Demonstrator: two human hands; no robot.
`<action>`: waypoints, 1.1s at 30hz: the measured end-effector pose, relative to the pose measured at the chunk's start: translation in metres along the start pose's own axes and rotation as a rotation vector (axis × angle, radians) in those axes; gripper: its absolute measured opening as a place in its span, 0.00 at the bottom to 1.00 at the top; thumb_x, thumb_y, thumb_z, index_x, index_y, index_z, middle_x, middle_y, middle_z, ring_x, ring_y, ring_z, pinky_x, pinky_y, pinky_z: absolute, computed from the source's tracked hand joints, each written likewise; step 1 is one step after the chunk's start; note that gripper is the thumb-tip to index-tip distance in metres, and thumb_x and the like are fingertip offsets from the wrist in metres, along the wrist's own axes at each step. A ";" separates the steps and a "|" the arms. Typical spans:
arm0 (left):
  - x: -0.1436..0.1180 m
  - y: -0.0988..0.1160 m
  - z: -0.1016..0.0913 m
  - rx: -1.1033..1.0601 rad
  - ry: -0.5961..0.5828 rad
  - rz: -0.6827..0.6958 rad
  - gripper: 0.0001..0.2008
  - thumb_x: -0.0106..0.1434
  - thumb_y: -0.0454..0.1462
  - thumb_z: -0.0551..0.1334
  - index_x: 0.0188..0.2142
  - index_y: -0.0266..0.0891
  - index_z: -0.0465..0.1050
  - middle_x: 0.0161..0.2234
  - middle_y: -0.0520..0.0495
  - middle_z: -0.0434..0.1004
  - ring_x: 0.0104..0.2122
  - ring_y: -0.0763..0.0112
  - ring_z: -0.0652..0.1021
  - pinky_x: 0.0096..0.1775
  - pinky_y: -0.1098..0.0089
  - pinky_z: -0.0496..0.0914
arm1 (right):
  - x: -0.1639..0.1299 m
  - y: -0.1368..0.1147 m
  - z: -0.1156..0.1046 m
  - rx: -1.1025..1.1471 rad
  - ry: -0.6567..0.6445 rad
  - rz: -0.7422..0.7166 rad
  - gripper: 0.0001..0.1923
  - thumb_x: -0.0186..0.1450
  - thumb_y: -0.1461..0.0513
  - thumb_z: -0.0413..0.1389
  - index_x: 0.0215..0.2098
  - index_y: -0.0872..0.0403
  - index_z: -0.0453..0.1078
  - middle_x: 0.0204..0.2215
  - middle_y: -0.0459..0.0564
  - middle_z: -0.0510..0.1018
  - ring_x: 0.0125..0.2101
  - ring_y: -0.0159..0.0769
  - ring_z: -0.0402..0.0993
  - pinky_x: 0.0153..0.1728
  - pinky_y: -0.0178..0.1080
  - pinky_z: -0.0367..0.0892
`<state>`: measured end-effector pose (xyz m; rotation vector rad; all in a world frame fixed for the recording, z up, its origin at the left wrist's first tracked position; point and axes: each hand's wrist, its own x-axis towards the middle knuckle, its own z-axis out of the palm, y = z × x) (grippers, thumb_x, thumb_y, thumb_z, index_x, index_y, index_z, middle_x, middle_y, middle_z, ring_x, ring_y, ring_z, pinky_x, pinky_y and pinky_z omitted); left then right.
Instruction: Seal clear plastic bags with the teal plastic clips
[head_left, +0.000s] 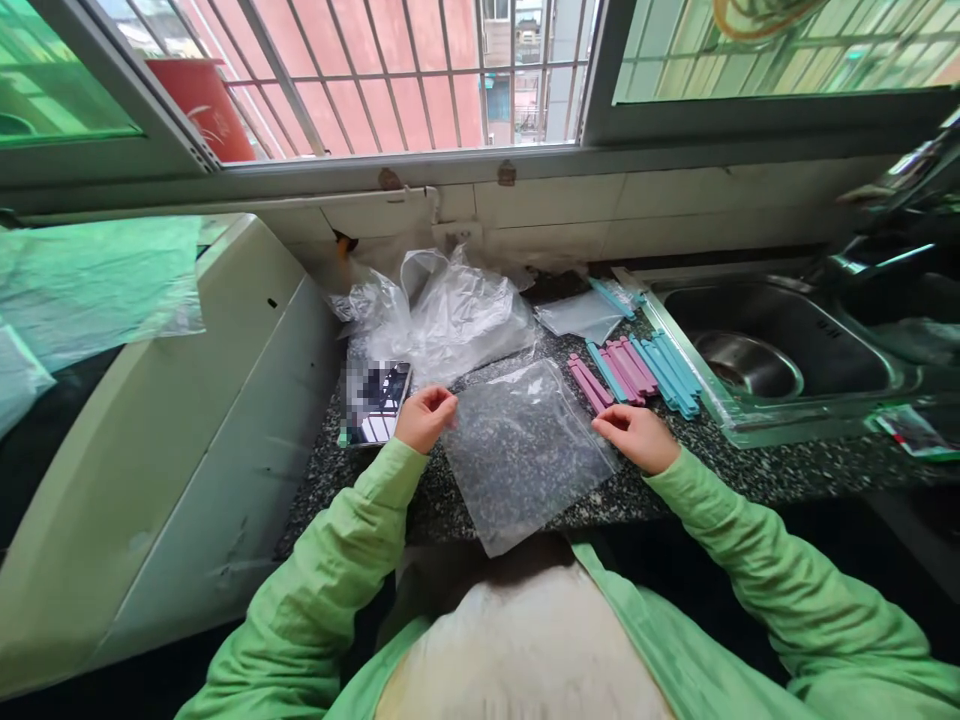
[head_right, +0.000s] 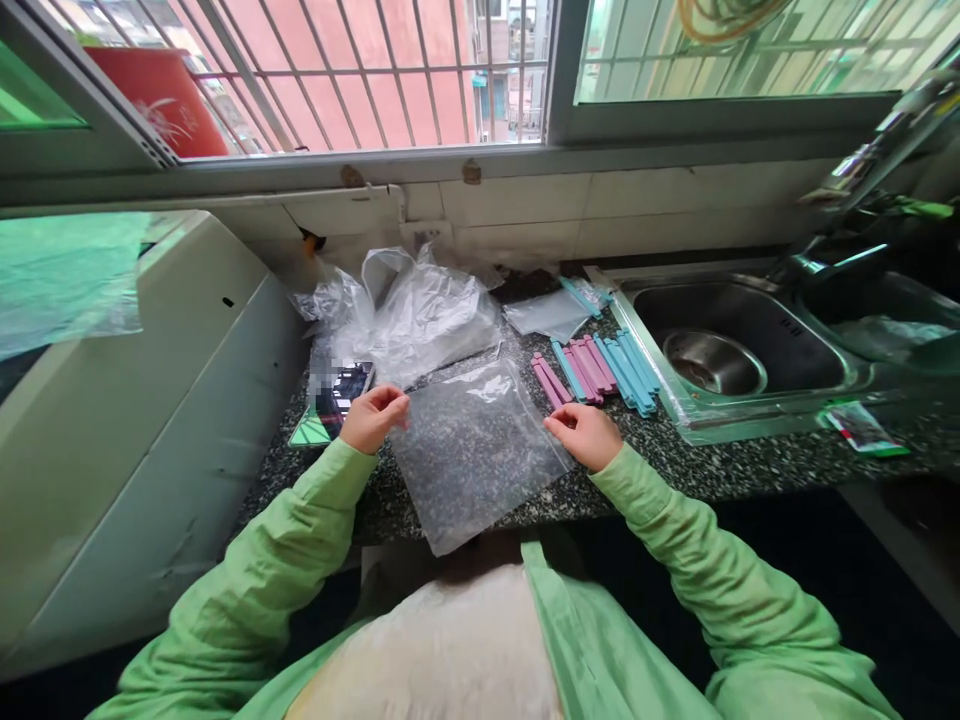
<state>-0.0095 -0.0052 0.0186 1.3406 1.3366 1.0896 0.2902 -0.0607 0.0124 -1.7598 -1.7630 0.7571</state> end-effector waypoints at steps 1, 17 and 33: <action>-0.001 -0.001 -0.001 0.048 -0.011 -0.005 0.11 0.43 0.42 0.59 0.18 0.36 0.62 0.12 0.57 0.61 0.13 0.79 0.66 0.19 0.76 0.62 | 0.000 0.003 0.002 -0.033 -0.005 0.005 0.14 0.54 0.54 0.52 0.26 0.56 0.71 0.24 0.50 0.76 0.24 0.34 0.69 0.29 0.36 0.64; -0.023 0.001 -0.003 1.345 -0.196 0.190 0.12 0.55 0.40 0.56 0.31 0.32 0.69 0.31 0.39 0.69 0.32 0.62 0.72 0.35 0.66 0.66 | -0.008 0.015 -0.002 -0.091 -0.075 -0.007 0.13 0.54 0.55 0.49 0.22 0.55 0.69 0.21 0.49 0.74 0.24 0.34 0.69 0.28 0.36 0.63; 0.032 -0.004 0.109 1.178 -0.422 0.475 0.18 0.60 0.39 0.51 0.49 0.37 0.67 0.38 0.40 0.67 0.40 0.63 0.69 0.41 0.66 0.64 | -0.039 0.020 -0.008 -0.239 -0.108 0.076 0.15 0.55 0.51 0.49 0.22 0.53 0.70 0.21 0.47 0.75 0.23 0.34 0.69 0.25 0.35 0.60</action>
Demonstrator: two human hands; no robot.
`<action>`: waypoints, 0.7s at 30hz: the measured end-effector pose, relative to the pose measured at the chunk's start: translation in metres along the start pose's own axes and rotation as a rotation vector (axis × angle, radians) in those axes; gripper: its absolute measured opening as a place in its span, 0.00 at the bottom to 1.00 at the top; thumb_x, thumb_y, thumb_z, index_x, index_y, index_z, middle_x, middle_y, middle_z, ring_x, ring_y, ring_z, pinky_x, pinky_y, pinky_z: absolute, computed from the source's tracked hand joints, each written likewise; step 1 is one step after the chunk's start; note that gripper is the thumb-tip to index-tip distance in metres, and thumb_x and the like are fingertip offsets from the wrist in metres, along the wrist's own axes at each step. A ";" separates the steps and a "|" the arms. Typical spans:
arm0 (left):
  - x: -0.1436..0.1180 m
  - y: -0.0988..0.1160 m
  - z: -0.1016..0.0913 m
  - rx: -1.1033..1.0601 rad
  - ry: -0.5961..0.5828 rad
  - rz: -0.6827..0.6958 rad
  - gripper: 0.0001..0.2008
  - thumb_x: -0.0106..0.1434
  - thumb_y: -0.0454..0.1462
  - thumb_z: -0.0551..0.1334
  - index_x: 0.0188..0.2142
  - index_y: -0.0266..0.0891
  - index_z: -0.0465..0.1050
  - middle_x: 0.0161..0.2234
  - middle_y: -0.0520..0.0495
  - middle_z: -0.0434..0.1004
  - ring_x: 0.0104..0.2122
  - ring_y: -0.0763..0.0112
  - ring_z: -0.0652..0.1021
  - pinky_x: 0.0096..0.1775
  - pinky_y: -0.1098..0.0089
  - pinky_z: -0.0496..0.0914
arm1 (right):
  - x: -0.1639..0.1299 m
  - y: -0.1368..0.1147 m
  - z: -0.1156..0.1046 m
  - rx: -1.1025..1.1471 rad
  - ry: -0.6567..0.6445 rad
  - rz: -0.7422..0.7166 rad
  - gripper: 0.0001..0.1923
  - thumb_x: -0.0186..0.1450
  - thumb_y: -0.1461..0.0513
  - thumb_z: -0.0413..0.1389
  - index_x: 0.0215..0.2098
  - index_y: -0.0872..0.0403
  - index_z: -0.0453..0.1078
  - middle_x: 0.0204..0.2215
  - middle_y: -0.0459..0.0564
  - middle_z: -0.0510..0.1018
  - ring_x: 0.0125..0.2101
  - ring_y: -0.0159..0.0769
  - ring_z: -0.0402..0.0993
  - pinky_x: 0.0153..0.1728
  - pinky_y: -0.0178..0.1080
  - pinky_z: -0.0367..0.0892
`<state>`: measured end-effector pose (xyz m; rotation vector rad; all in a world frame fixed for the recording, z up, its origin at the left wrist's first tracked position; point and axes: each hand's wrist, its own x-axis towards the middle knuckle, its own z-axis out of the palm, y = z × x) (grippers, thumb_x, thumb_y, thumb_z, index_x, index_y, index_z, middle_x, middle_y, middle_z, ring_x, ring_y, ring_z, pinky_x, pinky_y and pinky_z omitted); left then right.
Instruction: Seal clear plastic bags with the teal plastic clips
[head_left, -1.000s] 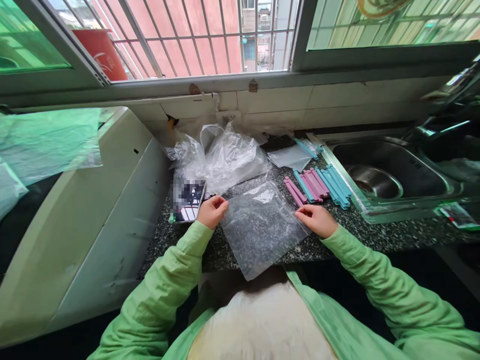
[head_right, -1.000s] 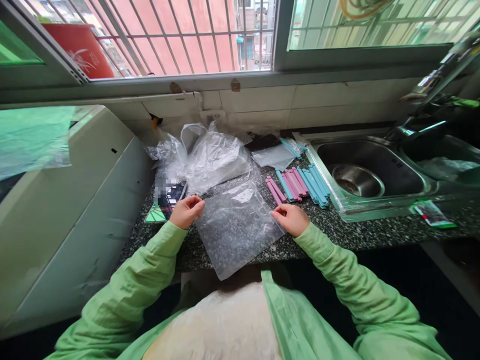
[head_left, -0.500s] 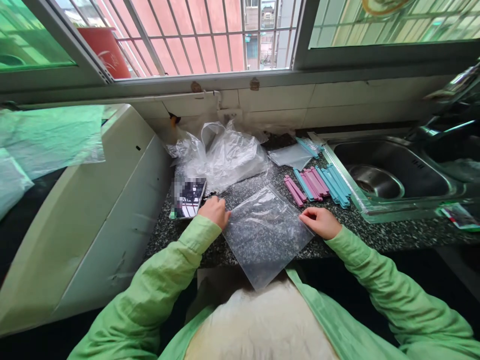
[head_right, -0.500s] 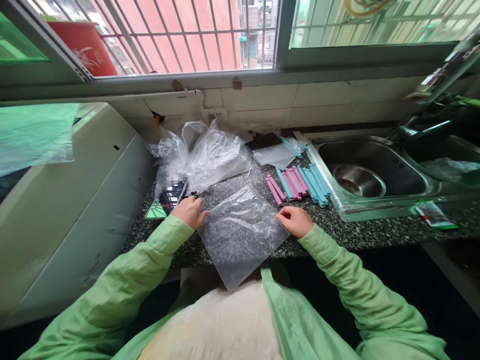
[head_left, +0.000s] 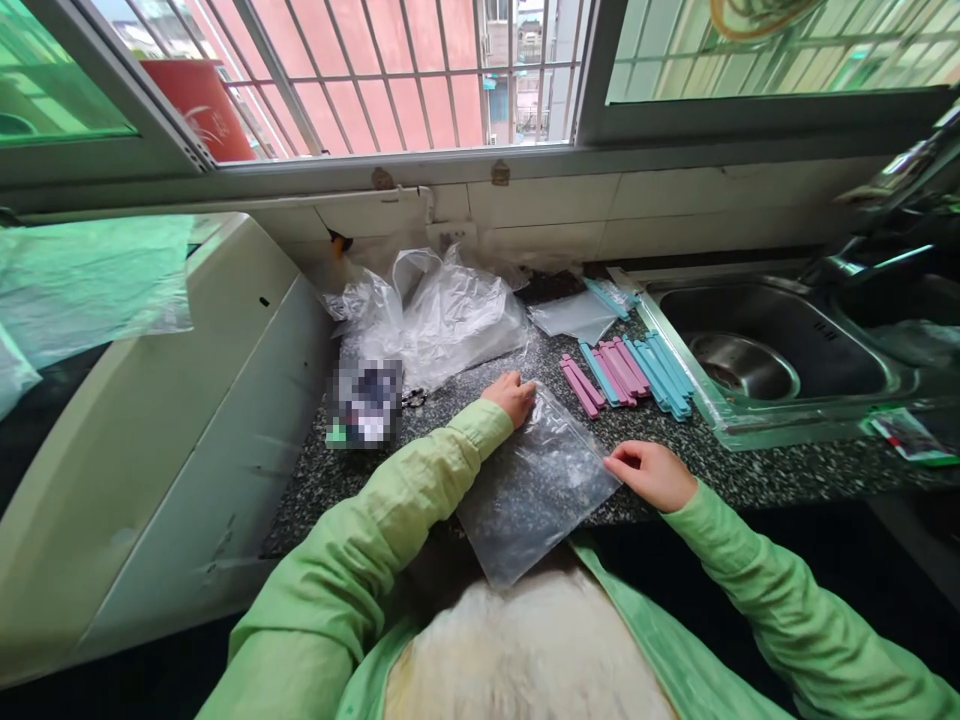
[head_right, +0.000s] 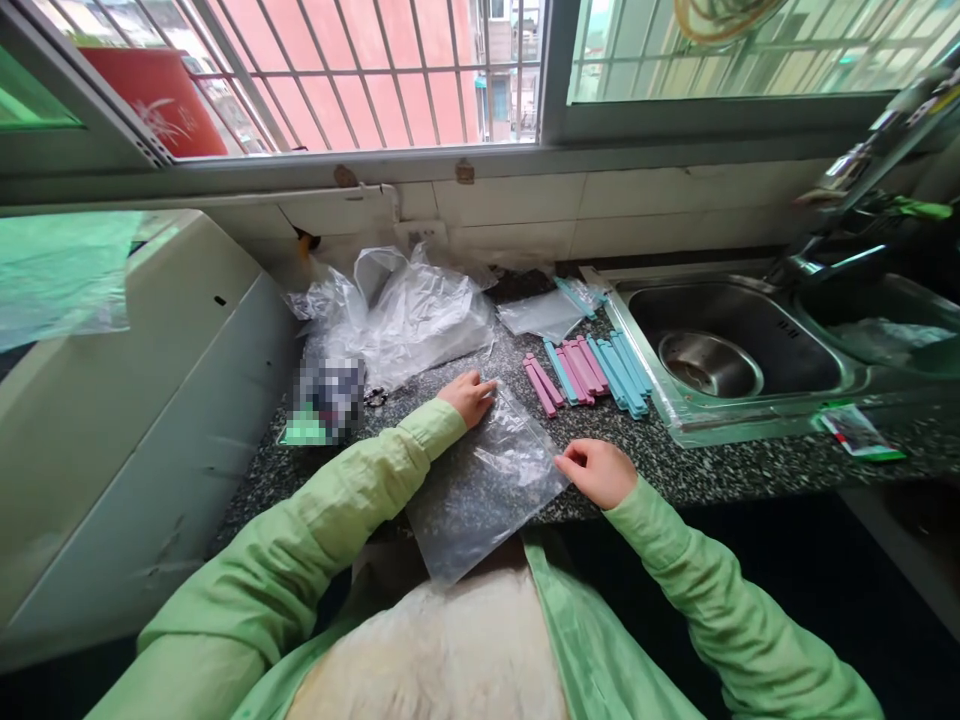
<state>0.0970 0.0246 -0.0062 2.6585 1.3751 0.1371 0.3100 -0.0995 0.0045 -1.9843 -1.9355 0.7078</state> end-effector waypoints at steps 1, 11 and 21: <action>0.000 -0.001 0.002 0.001 -0.001 -0.005 0.19 0.60 0.39 0.50 0.49 0.37 0.66 0.38 0.40 0.67 0.40 0.63 0.69 0.41 0.66 0.64 | -0.003 0.001 0.000 -0.015 -0.011 0.012 0.15 0.55 0.52 0.49 0.22 0.52 0.70 0.22 0.47 0.75 0.24 0.34 0.69 0.26 0.35 0.61; -0.002 0.002 0.009 0.050 0.011 -0.009 0.20 0.62 0.38 0.46 0.51 0.36 0.63 0.38 0.37 0.66 0.39 0.60 0.68 0.40 0.63 0.64 | -0.014 0.000 -0.004 -0.239 -0.025 -0.109 0.11 0.56 0.59 0.49 0.20 0.52 0.69 0.22 0.48 0.75 0.25 0.34 0.69 0.29 0.36 0.60; -0.002 -0.004 0.008 -0.010 0.065 -0.016 0.19 0.59 0.39 0.53 0.49 0.35 0.64 0.38 0.39 0.67 0.38 0.63 0.70 0.41 0.64 0.65 | -0.017 -0.003 -0.003 -0.287 0.016 -0.149 0.11 0.57 0.60 0.49 0.20 0.53 0.69 0.22 0.47 0.76 0.24 0.32 0.70 0.27 0.34 0.60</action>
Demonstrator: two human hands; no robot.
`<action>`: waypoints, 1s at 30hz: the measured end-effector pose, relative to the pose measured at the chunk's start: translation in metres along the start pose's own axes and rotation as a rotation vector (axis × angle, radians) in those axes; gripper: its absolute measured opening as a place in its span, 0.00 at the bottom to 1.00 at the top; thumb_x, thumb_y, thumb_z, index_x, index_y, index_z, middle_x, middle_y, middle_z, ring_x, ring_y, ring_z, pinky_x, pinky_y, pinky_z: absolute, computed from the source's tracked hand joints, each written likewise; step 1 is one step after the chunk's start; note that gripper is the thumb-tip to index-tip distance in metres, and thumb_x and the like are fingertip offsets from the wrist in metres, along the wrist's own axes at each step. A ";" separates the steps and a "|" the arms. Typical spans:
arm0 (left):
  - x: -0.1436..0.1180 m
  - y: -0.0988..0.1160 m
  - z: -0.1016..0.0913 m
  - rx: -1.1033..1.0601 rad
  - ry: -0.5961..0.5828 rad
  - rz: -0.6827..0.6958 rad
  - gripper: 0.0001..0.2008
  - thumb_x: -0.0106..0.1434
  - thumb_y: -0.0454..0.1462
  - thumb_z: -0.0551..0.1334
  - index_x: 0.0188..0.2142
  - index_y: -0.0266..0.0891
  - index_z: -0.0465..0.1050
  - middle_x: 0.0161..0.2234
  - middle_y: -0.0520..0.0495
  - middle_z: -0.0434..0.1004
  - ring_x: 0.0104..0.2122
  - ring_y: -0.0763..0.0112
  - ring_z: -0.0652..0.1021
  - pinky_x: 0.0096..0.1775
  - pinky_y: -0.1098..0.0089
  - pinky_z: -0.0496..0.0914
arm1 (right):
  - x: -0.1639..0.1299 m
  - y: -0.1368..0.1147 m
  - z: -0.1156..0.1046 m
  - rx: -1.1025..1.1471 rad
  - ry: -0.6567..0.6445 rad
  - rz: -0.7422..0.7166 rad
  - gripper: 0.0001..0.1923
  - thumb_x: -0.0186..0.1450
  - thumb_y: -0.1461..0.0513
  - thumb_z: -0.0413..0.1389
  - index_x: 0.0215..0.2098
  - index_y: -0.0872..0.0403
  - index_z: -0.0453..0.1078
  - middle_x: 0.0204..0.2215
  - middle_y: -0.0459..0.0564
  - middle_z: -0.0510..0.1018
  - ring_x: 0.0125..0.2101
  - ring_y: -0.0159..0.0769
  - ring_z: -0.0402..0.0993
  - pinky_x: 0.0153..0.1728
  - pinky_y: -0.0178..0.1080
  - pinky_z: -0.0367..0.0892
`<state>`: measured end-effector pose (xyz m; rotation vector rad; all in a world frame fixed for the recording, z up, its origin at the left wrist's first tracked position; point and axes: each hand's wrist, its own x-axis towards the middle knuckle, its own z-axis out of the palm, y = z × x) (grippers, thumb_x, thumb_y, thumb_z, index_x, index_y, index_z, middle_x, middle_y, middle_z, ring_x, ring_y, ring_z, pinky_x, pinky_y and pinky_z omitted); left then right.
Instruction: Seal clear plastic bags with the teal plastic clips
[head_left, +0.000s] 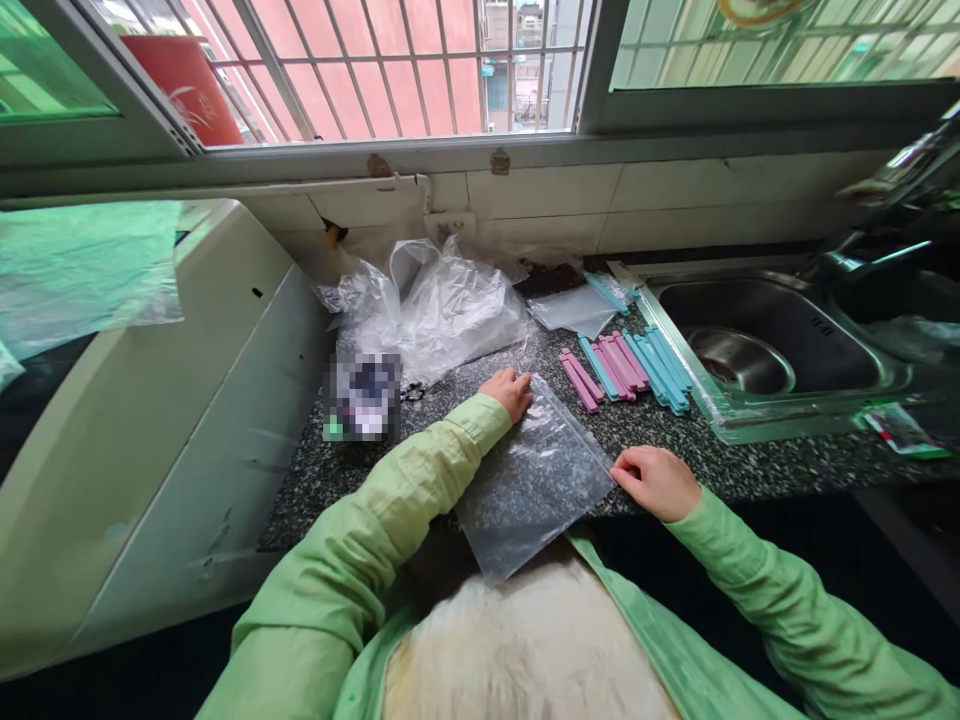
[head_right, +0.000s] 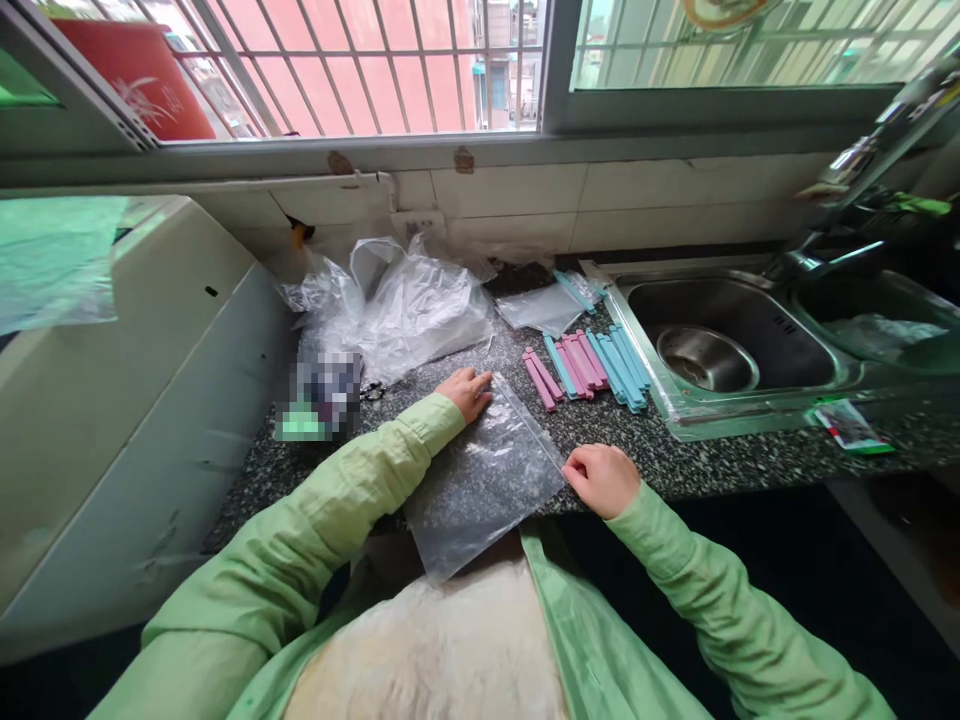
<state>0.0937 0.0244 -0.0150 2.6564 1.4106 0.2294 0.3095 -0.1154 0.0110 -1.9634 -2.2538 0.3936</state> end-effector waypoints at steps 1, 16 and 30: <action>-0.006 -0.004 -0.002 -0.028 0.042 0.014 0.20 0.58 0.39 0.54 0.49 0.34 0.63 0.37 0.40 0.67 0.38 0.63 0.70 0.41 0.65 0.66 | 0.000 0.000 0.000 0.002 0.001 0.006 0.11 0.57 0.60 0.49 0.20 0.53 0.69 0.22 0.47 0.76 0.24 0.32 0.70 0.27 0.34 0.60; -0.206 -0.032 0.000 0.134 0.375 0.600 0.16 0.59 0.40 0.56 0.45 0.36 0.65 0.30 0.47 0.70 0.31 0.70 0.70 0.36 0.66 0.65 | 0.004 -0.018 0.006 0.109 -0.085 0.071 0.13 0.56 0.57 0.48 0.21 0.53 0.70 0.22 0.47 0.76 0.24 0.32 0.70 0.25 0.33 0.61; -0.173 -0.019 -0.020 0.006 0.632 0.495 0.03 0.57 0.31 0.57 0.33 0.36 0.67 0.24 0.50 0.68 0.27 0.75 0.68 0.29 0.72 0.64 | 0.025 0.003 0.002 0.174 0.041 0.056 0.13 0.55 0.54 0.49 0.21 0.53 0.70 0.20 0.47 0.76 0.21 0.33 0.70 0.24 0.34 0.62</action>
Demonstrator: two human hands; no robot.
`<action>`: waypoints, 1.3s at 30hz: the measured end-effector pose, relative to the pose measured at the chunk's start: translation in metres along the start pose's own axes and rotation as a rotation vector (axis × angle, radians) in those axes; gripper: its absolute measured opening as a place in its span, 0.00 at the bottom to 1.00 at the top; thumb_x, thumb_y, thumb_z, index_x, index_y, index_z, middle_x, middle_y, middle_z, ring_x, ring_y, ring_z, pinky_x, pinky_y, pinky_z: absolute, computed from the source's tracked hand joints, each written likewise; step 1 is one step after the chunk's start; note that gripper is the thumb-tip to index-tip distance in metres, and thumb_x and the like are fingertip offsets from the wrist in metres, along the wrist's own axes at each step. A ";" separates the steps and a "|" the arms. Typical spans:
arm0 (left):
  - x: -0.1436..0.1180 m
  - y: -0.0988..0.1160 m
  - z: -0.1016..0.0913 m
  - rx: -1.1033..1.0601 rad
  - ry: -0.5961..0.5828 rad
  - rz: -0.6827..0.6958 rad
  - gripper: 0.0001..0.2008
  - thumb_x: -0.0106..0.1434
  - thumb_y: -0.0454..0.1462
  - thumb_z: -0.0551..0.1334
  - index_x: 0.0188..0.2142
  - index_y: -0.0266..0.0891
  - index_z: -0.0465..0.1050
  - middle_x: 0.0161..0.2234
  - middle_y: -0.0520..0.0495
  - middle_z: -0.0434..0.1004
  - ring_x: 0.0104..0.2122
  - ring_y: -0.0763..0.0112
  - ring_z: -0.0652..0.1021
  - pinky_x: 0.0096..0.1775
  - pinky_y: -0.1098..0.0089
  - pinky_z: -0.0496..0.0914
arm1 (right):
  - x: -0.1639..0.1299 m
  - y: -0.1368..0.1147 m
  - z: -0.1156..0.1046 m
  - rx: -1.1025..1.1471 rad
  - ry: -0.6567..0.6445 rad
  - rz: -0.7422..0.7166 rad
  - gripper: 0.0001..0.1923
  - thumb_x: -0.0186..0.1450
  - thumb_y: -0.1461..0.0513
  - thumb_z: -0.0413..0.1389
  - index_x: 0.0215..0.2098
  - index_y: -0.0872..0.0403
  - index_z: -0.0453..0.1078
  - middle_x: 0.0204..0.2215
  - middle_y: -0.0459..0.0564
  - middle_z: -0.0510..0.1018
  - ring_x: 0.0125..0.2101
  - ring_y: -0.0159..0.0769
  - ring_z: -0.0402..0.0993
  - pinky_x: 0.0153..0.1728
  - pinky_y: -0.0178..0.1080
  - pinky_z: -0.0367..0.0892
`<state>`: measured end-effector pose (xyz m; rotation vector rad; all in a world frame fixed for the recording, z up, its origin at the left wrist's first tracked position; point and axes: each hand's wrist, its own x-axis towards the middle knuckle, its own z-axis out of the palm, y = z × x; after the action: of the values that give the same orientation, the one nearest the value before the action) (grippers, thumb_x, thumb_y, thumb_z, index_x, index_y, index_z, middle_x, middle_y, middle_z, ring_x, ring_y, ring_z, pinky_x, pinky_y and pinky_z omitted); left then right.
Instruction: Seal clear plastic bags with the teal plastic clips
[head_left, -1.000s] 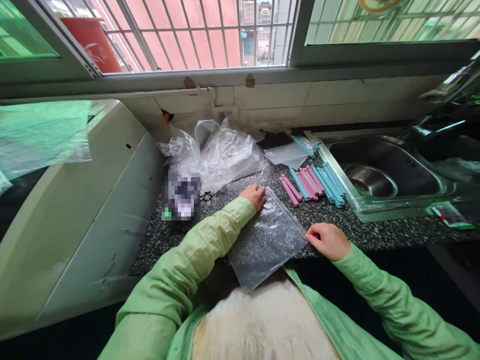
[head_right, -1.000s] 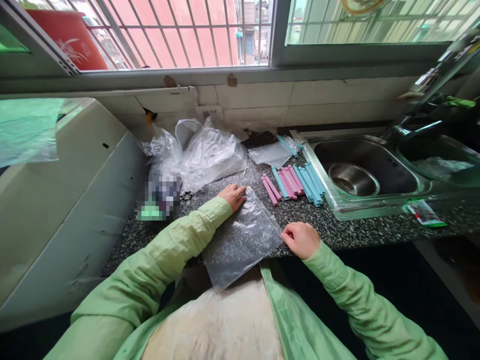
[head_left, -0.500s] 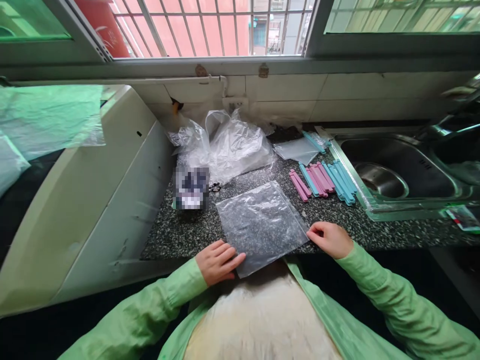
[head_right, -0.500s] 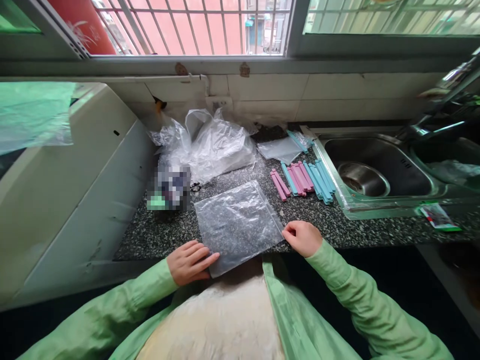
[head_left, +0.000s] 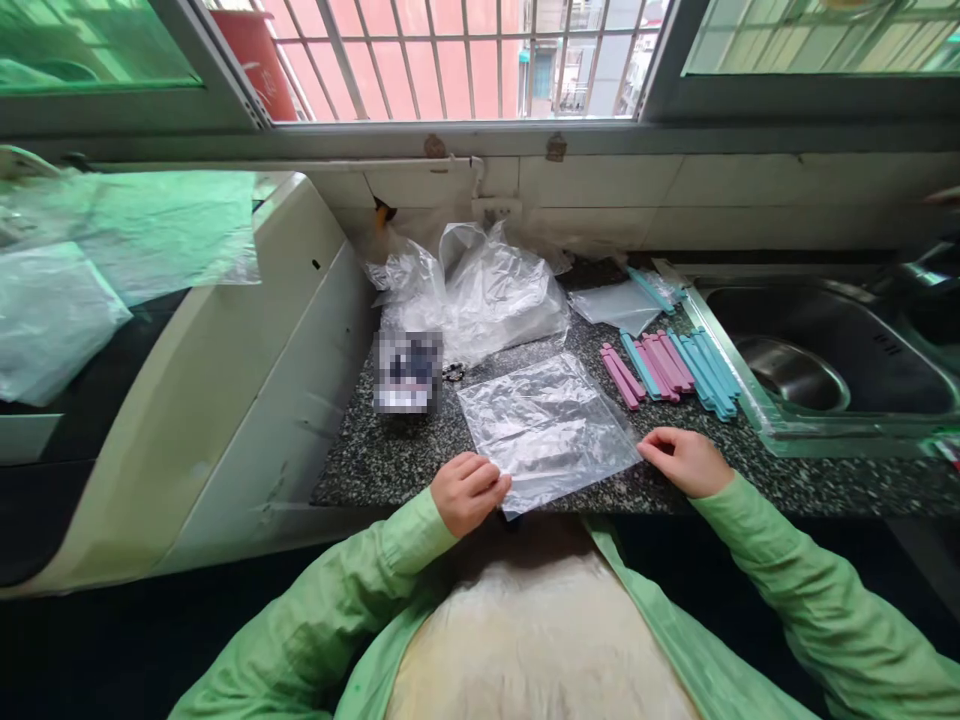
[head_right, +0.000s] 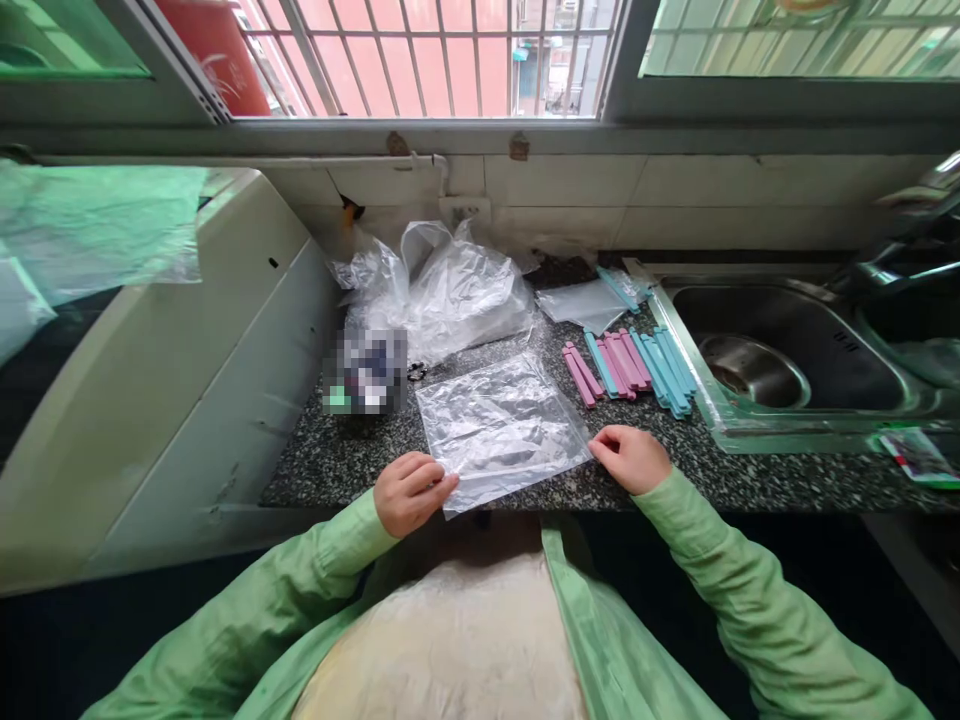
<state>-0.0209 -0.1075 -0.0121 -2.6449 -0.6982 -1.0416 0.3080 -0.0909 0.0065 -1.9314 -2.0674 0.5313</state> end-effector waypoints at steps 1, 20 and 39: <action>0.003 0.001 0.001 -0.001 0.006 0.002 0.03 0.57 0.31 0.57 0.33 0.36 0.67 0.23 0.51 0.67 0.26 0.75 0.67 0.29 0.72 0.64 | 0.003 0.000 -0.002 -0.028 0.045 -0.032 0.13 0.55 0.55 0.49 0.21 0.53 0.69 0.20 0.47 0.75 0.21 0.33 0.70 0.23 0.34 0.62; 0.016 -0.004 -0.002 -0.212 0.103 -0.201 0.08 0.57 0.31 0.54 0.32 0.36 0.71 0.24 0.47 0.67 0.26 0.74 0.64 0.27 0.72 0.63 | -0.004 -0.038 0.009 -0.304 0.540 -0.874 0.06 0.58 0.66 0.52 0.28 0.53 0.71 0.25 0.48 0.74 0.30 0.33 0.66 0.36 0.37 0.61; 0.020 -0.021 -0.035 -0.055 0.199 -0.410 0.07 0.54 0.36 0.62 0.34 0.37 0.72 0.27 0.48 0.67 0.28 0.74 0.67 0.30 0.71 0.67 | 0.008 -0.075 -0.042 -0.294 0.575 -0.903 0.03 0.57 0.64 0.55 0.28 0.51 0.70 0.25 0.47 0.74 0.30 0.34 0.66 0.33 0.38 0.62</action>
<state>-0.0395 -0.0948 0.0274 -2.4477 -1.2114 -1.4218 0.2582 -0.0830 0.0763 -0.8747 -2.3458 -0.4841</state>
